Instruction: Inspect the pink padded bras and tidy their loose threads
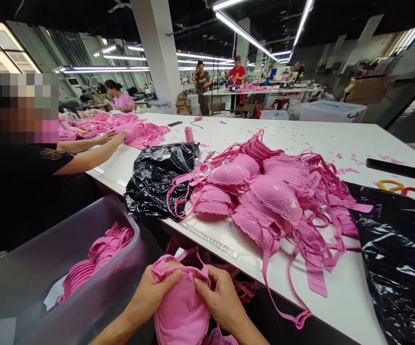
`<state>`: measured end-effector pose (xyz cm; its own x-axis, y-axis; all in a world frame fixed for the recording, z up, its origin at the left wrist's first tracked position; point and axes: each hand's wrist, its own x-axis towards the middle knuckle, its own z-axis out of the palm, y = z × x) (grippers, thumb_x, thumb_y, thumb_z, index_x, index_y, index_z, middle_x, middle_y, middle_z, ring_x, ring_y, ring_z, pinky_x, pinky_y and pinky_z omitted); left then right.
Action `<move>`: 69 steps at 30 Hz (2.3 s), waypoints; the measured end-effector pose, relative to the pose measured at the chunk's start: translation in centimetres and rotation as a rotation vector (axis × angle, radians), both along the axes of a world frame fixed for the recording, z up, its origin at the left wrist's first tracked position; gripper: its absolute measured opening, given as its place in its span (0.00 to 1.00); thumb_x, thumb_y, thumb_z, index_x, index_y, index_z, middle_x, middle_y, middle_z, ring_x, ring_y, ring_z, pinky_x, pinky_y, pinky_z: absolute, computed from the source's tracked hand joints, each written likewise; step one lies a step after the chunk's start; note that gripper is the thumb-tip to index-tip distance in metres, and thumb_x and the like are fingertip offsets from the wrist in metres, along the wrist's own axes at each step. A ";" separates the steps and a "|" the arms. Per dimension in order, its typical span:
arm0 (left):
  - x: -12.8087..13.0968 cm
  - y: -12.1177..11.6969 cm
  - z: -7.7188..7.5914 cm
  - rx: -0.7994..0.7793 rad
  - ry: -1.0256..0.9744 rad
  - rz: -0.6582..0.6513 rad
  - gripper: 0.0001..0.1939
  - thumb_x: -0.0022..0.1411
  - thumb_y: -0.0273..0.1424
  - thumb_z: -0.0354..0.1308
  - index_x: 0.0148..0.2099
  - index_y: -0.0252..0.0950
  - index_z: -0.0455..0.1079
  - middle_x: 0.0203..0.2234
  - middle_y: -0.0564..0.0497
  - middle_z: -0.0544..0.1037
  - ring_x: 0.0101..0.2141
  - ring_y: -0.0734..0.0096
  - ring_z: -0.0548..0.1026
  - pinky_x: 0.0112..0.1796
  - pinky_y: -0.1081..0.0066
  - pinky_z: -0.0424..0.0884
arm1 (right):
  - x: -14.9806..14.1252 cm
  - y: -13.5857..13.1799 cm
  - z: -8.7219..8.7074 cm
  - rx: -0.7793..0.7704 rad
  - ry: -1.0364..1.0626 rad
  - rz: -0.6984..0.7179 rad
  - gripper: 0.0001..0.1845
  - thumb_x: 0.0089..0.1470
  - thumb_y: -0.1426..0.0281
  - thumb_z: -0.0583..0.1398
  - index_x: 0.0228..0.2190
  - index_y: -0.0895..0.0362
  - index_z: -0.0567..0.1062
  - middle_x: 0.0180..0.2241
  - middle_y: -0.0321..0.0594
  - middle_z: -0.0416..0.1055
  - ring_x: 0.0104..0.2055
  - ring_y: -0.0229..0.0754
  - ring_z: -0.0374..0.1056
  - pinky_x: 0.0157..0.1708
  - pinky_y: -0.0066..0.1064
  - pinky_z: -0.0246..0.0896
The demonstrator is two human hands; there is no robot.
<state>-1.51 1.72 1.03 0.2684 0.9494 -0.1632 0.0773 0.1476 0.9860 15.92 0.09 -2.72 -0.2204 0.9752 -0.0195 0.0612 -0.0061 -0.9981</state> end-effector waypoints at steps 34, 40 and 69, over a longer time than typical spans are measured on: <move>1.3 0.6 2.0 0.006 -0.140 -0.310 0.18 0.59 0.42 0.54 0.36 0.33 0.77 0.27 0.49 0.76 0.31 0.68 0.71 0.35 0.74 0.66 | 2.0 0.0 3.7 0.713 -0.469 -0.042 0.08 0.56 0.75 0.54 0.31 0.54 0.73 0.42 0.46 0.69 0.44 0.44 0.67 0.42 0.36 0.67; 1.4 0.8 0.6 -0.067 -0.116 -0.276 0.14 0.55 0.38 0.59 0.30 0.30 0.74 0.21 0.54 0.69 0.24 0.76 0.63 0.26 0.77 0.61 | 1.8 0.3 4.4 0.503 -0.389 0.076 0.11 0.58 0.72 0.51 0.27 0.56 0.70 0.35 0.44 0.70 0.37 0.40 0.68 0.37 0.30 0.66; 1.3 -1.0 -1.9 -0.400 -0.574 0.158 0.29 0.45 0.28 0.68 0.52 0.35 0.69 0.42 0.42 0.78 0.45 0.54 0.74 0.51 0.57 0.65 | -0.1 -3.1 -0.7 -0.139 0.164 -0.071 0.18 0.51 0.56 0.59 0.30 0.60 0.74 0.28 0.38 0.69 0.32 0.42 0.63 0.34 0.29 0.59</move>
<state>-0.17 0.69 -0.91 0.2800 0.8812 -0.3810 -0.4893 0.4724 0.7331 15.84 -2.97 -3.41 -0.1621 0.9789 -0.1240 -0.1075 -0.1424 -0.9840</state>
